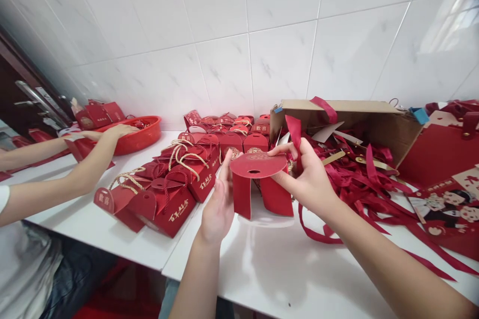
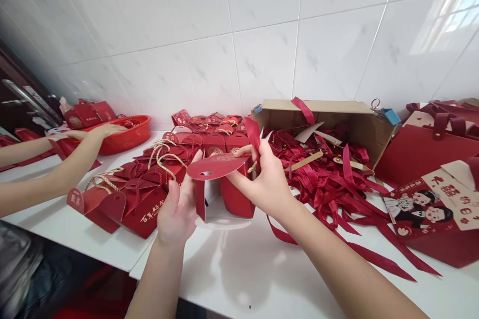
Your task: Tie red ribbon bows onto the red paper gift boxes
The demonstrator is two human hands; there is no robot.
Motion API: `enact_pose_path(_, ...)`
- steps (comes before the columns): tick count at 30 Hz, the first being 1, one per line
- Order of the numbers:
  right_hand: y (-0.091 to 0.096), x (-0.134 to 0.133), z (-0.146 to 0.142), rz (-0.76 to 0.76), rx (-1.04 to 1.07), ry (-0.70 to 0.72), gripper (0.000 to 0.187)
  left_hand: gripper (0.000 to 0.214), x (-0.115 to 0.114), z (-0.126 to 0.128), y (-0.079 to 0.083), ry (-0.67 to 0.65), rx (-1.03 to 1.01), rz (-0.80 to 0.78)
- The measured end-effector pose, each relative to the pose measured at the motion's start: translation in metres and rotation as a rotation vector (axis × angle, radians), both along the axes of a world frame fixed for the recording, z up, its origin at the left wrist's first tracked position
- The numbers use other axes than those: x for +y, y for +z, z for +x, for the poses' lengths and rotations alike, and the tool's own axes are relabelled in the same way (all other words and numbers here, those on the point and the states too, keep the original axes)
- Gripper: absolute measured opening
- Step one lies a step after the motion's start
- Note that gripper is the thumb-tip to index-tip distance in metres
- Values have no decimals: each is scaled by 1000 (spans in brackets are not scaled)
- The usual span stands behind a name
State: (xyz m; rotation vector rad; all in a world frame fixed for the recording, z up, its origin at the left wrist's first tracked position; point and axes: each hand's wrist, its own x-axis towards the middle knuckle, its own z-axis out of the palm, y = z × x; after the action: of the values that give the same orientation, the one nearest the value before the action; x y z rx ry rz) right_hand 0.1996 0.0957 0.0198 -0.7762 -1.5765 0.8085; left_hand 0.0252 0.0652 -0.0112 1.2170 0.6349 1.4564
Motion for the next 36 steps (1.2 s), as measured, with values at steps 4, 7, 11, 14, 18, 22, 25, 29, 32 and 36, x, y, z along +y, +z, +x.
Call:
enact_pose_path(4, 9, -16, -3, 84, -55, -39, 39, 84, -4, -3, -1, 12, 113, 168)
enact_pose_path(7, 11, -25, -5, 156, -152, -89, 41, 88, -8, -5, 2, 36, 224, 189)
enact_pose_path(11, 13, -29, -5, 161, -243, -98, 42, 83, -11, -6, 7, 25, 218, 96)
enact_pose_path(14, 16, -27, -1, 119, -266, -56, 42, 74, -14, -5, 11, -25, 62, 28)
enact_pose_path(18, 21, -24, 5, 70, -250, -23, 41, 69, -18, 0, 17, -70, -104, -38)
enact_pose_path(22, 21, -21, 10, 35, -207, 5, 44, 66, -22, 3, 22, -73, -131, -57)
enact_pose_path(25, 21, -18, 13, -8, -175, 41, 45, 63, -22, 3, 22, -47, -121, -50)
enact_pose_path(29, 23, -17, 16, -65, -142, 51, 45, 69, -21, 0, 21, -57, -103, -44)
enact_pose_path(32, 25, -16, 17, -109, -119, 40, 48, 68, -21, -1, 22, -65, -85, -57)
enact_pose_path(36, 25, -14, 18, -159, -117, 36, 52, 63, -23, -1, 24, -69, -89, -85)
